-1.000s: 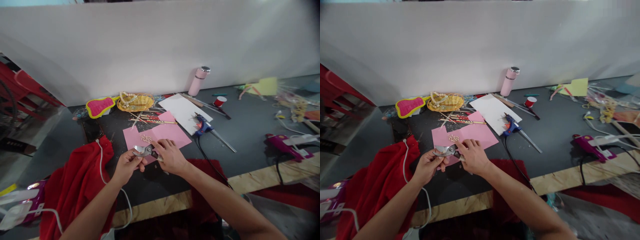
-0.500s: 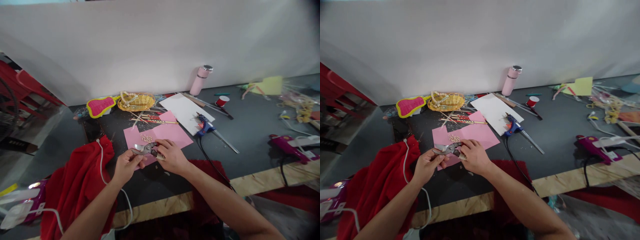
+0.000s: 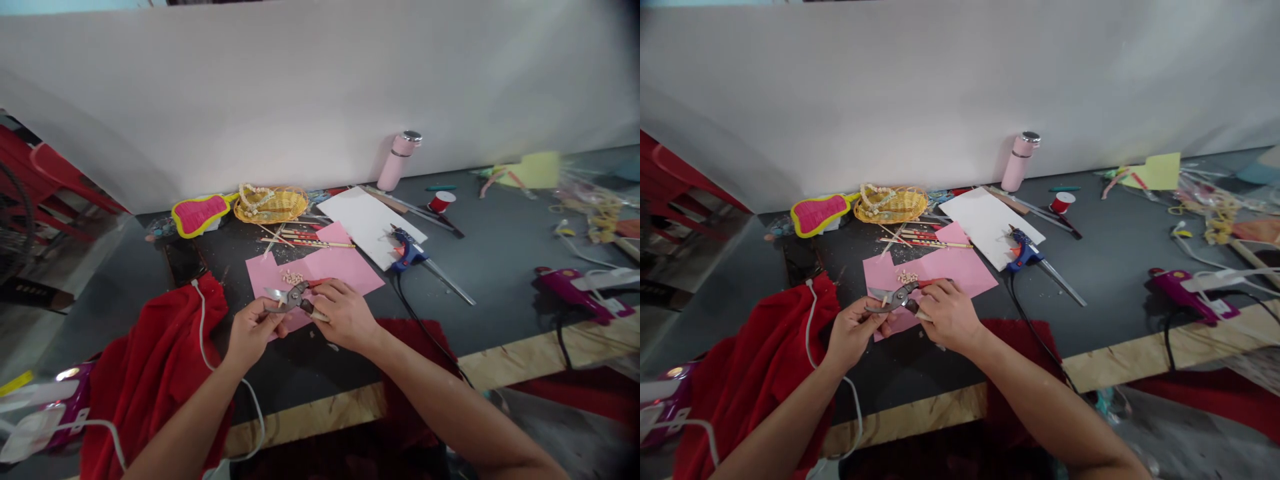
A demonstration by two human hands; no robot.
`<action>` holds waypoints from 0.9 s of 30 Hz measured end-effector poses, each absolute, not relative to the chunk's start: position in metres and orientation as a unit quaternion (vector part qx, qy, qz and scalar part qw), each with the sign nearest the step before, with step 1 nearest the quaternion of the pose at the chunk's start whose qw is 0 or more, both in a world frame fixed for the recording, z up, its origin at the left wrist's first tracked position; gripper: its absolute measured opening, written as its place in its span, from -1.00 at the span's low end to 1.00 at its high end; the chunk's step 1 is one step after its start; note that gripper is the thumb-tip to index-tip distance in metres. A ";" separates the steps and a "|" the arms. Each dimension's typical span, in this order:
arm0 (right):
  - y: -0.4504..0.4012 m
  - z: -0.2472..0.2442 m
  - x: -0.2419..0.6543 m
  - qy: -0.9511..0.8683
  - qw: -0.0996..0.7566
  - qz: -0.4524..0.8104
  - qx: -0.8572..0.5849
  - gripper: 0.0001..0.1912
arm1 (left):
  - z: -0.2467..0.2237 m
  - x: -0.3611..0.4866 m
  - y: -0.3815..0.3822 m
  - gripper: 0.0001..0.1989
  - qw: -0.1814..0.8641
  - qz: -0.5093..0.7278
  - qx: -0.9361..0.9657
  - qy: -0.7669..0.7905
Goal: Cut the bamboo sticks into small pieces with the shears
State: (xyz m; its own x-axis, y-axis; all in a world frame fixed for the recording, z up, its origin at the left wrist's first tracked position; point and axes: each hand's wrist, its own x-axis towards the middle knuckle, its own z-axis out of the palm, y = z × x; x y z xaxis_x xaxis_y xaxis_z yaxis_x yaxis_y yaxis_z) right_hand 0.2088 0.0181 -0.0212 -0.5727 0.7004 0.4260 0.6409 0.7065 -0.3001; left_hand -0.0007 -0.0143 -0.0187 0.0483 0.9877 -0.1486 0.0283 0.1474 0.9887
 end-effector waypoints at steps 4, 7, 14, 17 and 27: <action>0.018 -0.017 0.208 -0.878 0.281 0.069 -0.381 -0.97 | -0.016 -0.001 -0.015 -0.80 0.555 0.448 0.476 0.515; 0.019 -0.017 0.208 -0.881 0.287 0.090 -0.365 -0.98 | -0.015 0.000 -0.016 -0.77 0.573 0.451 0.470 0.498; 0.021 -0.021 0.211 -0.890 0.259 0.110 -0.360 -0.92 | -0.017 0.000 -0.015 -0.74 0.601 0.455 0.452 0.476; 0.022 -0.018 0.210 -0.888 0.252 0.112 -0.369 -0.92 | -0.019 -0.001 -0.015 -0.77 0.598 0.454 0.467 0.467; 0.022 -0.018 0.210 -0.886 0.260 0.112 -0.367 -0.91 | -0.021 0.001 -0.015 -0.77 0.601 0.463 0.451 0.471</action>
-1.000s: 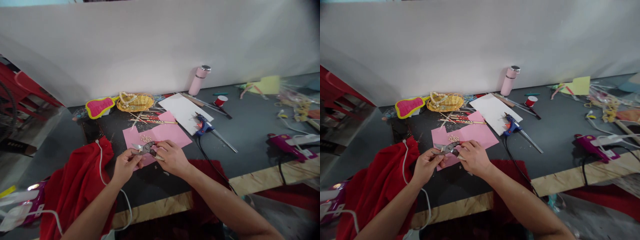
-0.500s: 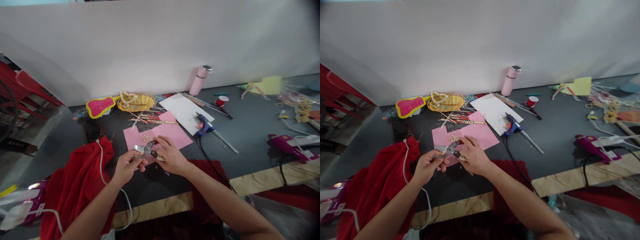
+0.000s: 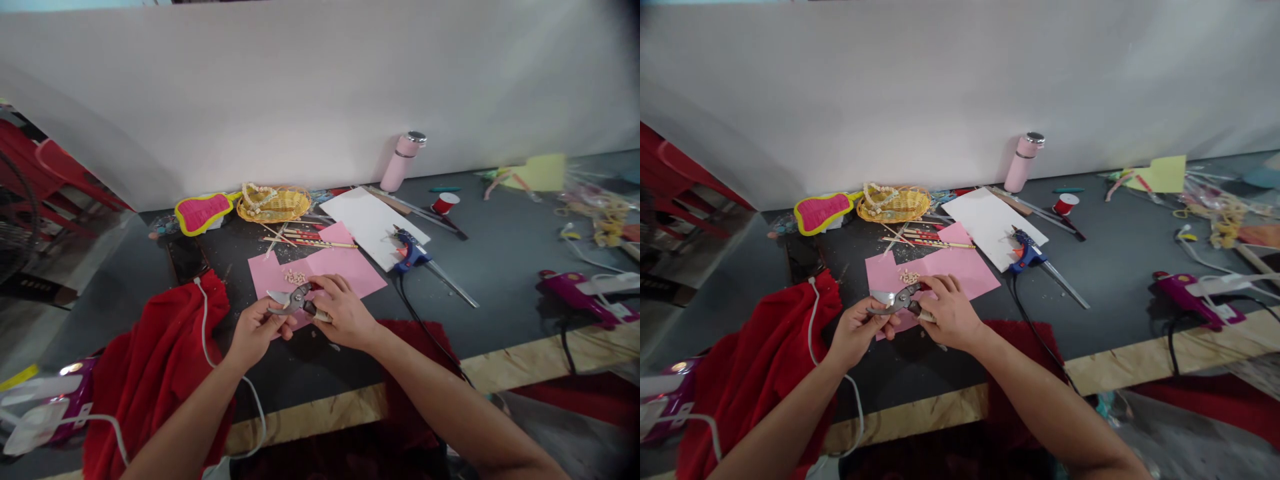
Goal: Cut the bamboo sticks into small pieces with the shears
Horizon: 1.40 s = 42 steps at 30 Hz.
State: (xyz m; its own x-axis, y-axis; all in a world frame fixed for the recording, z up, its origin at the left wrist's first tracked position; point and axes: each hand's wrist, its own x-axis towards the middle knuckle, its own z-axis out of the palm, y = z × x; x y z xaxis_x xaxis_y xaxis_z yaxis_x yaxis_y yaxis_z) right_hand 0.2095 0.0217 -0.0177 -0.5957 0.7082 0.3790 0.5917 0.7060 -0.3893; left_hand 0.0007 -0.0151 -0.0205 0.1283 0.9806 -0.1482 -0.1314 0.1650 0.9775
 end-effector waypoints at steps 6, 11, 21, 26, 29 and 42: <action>0.022 -0.018 0.209 -0.887 0.255 0.112 -0.369 -0.90 | -0.021 0.001 -0.015 -0.78 0.601 0.465 0.453 0.466; 0.022 -0.017 0.209 -0.887 0.255 0.109 -0.368 -0.91 | -0.022 0.000 -0.015 -0.79 0.599 0.467 0.451 0.469; 0.022 -0.022 0.207 -0.877 0.272 0.121 -0.378 -0.83 | -0.025 -0.002 -0.016 -0.81 0.589 0.465 0.458 0.477; 0.020 -0.021 0.204 -0.867 0.268 0.127 -0.401 -0.44 | -0.021 0.000 -0.016 -0.81 0.570 0.462 0.472 0.488; 0.018 -0.017 0.202 -0.874 0.217 0.118 -0.419 -0.34 | -0.017 0.002 -0.017 -0.80 0.556 0.462 0.475 0.503; 0.016 -0.015 0.203 -0.876 0.142 0.084 -0.453 -0.38 | -0.019 0.002 -0.021 -0.83 0.532 0.439 0.506 0.518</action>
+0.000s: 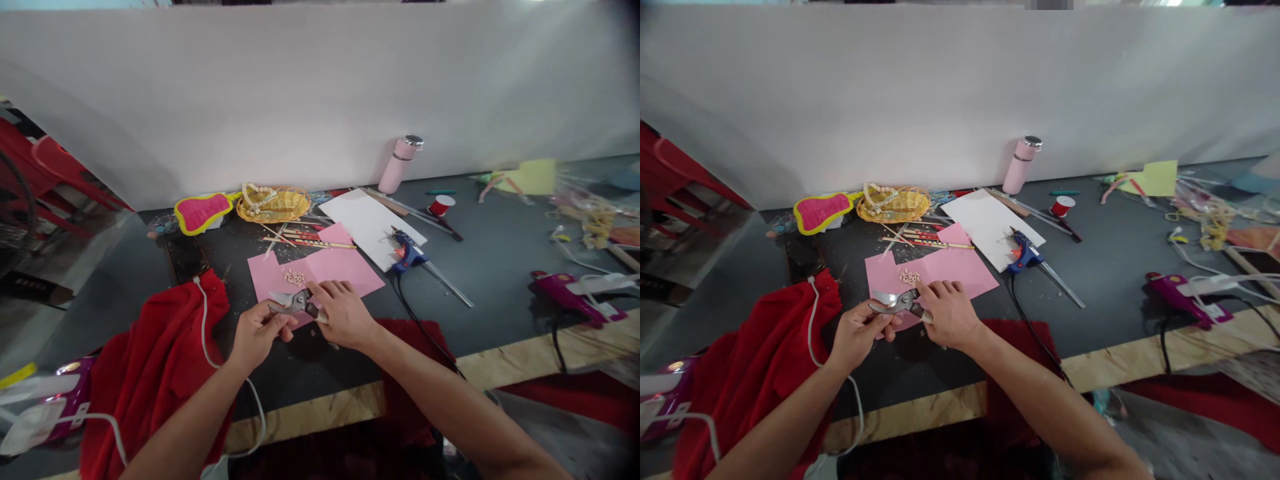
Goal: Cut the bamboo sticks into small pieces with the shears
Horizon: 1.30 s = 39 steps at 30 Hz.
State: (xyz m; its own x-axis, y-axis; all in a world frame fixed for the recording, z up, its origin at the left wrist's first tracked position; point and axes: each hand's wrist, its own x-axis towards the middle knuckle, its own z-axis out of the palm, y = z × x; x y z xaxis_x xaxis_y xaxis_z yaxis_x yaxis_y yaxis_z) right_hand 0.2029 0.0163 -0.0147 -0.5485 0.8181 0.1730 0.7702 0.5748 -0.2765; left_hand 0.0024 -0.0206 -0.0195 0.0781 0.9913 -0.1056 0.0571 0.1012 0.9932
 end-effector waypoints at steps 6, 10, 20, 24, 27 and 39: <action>0.017 -0.014 0.202 -0.871 0.156 0.093 -0.457 -0.34 | -0.020 0.001 -0.019 -0.81 0.553 0.453 0.489 0.499; 0.019 -0.014 0.204 -0.876 0.169 0.104 -0.440 -0.31 | -0.018 0.001 -0.017 -0.75 0.607 0.453 0.460 0.464; 0.026 -0.015 0.214 -0.879 0.175 0.111 -0.430 -0.34 | -0.020 -0.001 -0.013 -0.71 0.656 0.463 0.413 0.431; 0.037 -0.016 0.226 -0.852 0.192 0.071 -0.482 -0.38 | -0.016 -0.002 -0.009 -0.72 0.647 0.490 0.383 0.441; 0.045 -0.018 0.233 -0.821 0.207 0.047 -0.529 -0.39 | -0.013 -0.001 -0.007 -0.70 0.651 0.490 0.370 0.446; 0.064 -0.029 0.255 -0.735 0.117 -0.003 -0.668 -0.34 | -0.017 0.000 -0.009 -0.74 0.665 0.460 0.384 0.446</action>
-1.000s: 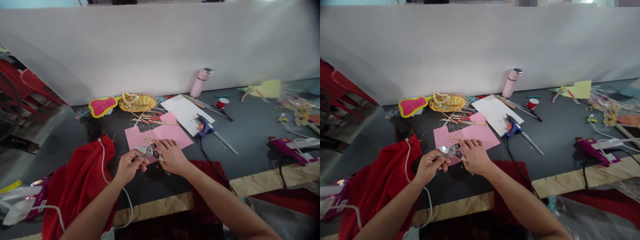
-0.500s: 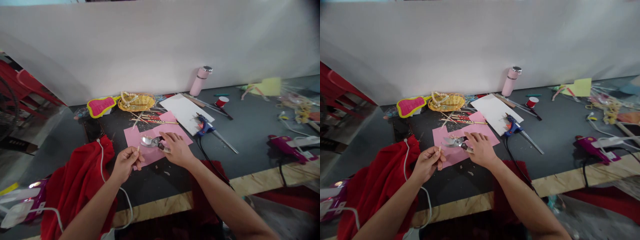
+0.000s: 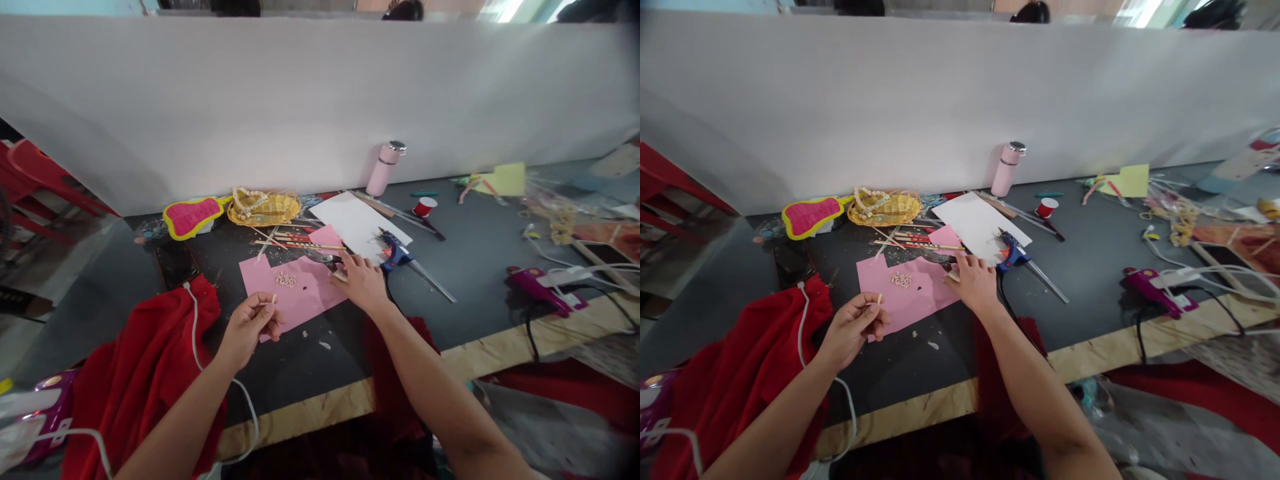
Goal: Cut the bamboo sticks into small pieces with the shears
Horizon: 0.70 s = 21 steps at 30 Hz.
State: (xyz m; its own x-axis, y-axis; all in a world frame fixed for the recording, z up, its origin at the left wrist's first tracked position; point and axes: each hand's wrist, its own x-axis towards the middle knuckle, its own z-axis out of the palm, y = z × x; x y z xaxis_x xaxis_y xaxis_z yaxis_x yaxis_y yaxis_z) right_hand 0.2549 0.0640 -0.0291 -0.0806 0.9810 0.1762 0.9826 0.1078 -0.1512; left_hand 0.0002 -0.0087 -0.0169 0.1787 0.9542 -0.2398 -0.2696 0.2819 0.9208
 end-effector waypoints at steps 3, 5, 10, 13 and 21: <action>0.064 -0.031 0.256 -0.742 0.107 -0.003 -0.662 -0.42 | -0.016 0.002 -0.009 -0.78 0.653 0.453 0.409 0.448; 0.062 -0.029 0.255 -0.747 0.131 -0.009 -0.652 -0.48 | -0.014 0.004 -0.009 -0.79 0.636 0.441 0.433 0.461; 0.049 -0.015 0.238 -0.782 0.322 0.025 -0.533 -0.80 | -0.010 0.006 -0.012 -0.76 0.580 0.391 0.498 0.512; 0.036 -0.009 0.219 -0.801 0.398 0.135 -0.425 -0.86 | -0.014 0.005 -0.013 -0.77 0.549 0.370 0.549 0.510; 0.017 -0.018 0.195 -0.845 0.361 0.217 -0.329 -0.97 | -0.027 0.005 -0.016 -0.79 0.464 0.283 0.659 0.521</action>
State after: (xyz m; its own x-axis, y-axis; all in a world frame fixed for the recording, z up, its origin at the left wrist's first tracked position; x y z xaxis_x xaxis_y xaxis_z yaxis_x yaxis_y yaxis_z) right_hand 0.1947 0.0171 -0.0182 -0.5232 0.7128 0.4671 0.3997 0.6893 -0.6043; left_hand 0.0051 -0.0160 -0.0266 0.2970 0.9484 -0.1111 0.4245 -0.0269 0.9050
